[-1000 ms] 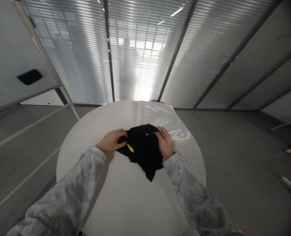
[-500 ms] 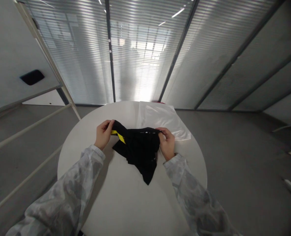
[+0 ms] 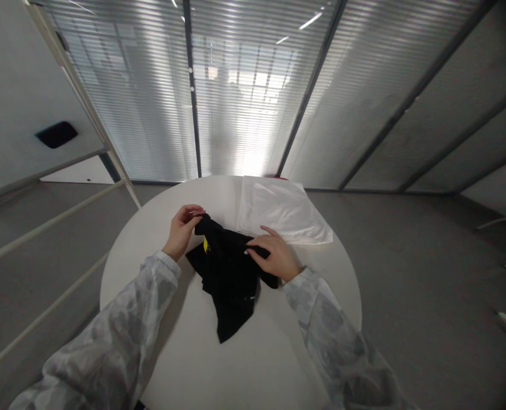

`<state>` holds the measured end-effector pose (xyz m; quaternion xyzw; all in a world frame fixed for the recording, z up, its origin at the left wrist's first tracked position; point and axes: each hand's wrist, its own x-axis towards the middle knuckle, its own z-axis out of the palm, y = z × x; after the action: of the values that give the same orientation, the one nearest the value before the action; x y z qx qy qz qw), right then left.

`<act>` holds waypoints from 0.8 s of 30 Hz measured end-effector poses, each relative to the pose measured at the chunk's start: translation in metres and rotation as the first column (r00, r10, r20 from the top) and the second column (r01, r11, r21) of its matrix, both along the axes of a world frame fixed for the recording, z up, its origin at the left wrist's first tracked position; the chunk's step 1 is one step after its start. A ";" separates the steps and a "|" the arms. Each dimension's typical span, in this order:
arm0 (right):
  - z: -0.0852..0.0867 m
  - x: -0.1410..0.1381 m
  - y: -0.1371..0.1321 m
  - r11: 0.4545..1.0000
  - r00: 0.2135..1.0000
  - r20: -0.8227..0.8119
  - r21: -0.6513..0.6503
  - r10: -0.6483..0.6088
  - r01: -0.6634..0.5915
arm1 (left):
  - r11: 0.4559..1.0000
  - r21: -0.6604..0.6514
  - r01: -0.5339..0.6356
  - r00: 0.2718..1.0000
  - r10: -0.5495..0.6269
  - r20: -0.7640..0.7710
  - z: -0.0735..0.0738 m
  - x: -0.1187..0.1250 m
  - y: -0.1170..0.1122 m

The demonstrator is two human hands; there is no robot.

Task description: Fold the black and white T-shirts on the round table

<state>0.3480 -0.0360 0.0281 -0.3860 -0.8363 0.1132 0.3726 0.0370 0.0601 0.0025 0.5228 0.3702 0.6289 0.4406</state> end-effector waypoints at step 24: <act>-0.009 -0.019 -0.007 0.994 0.993 -0.092 -0.083 -0.074 0.066 | 0.978 0.164 0.125 0.549 0.070 -0.833 0.016 0.009 -0.033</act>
<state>0.3289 -0.0435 0.0195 -0.4239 -0.7985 0.1514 0.3998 0.0462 0.0268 0.0186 0.8063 0.4600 0.3328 0.1658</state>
